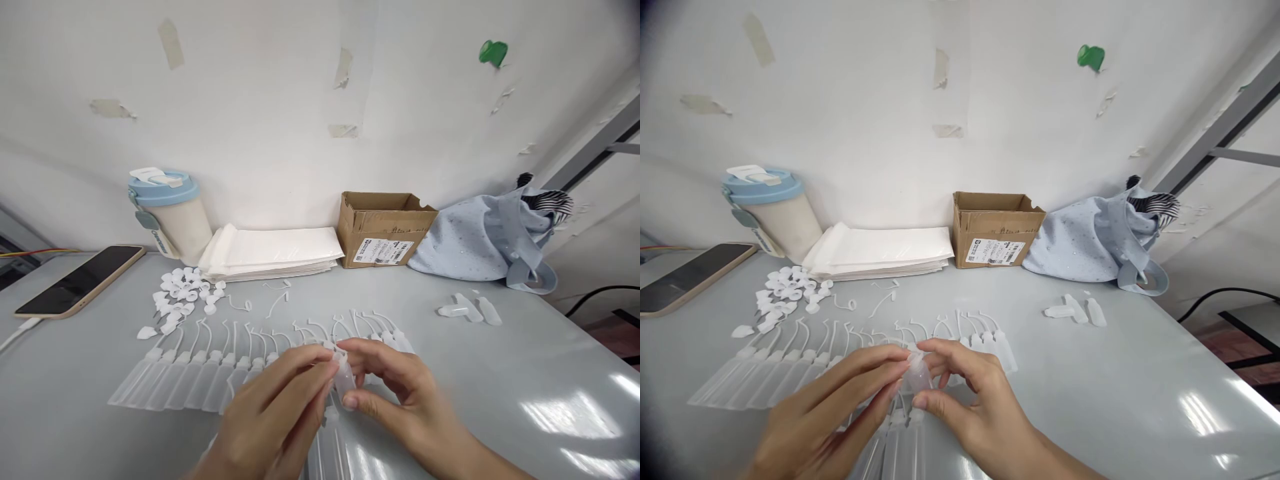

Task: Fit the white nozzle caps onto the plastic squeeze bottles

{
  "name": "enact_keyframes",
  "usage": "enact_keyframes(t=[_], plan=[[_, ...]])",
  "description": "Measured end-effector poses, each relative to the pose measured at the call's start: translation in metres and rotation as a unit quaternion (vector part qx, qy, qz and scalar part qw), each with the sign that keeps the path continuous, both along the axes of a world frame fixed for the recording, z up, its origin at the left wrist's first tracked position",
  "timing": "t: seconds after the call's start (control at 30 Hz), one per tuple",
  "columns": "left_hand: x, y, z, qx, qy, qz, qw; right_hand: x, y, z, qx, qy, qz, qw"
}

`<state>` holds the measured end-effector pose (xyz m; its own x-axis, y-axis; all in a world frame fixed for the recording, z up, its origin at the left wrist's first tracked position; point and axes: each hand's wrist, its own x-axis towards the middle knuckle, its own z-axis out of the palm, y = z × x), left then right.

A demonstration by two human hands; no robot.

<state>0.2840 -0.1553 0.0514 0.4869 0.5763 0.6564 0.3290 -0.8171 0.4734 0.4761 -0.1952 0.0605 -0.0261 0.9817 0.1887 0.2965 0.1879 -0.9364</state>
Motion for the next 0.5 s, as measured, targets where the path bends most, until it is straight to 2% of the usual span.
enact_keyframes(t=[0.17,0.33,0.5], plan=[[0.000,-0.001,-0.003,0.023,0.017,-0.022,0.999,-0.002,0.001,0.009,-0.060,0.093,0.022,0.994],[0.004,-0.002,0.000,-0.004,-0.010,-0.009,1.000,-0.004,-0.001,0.010,-0.137,0.158,0.031,0.977],[0.007,-0.005,0.004,-0.016,0.000,-0.033,0.999,-0.004,0.000,0.013,-0.199,0.217,0.029,0.955]])
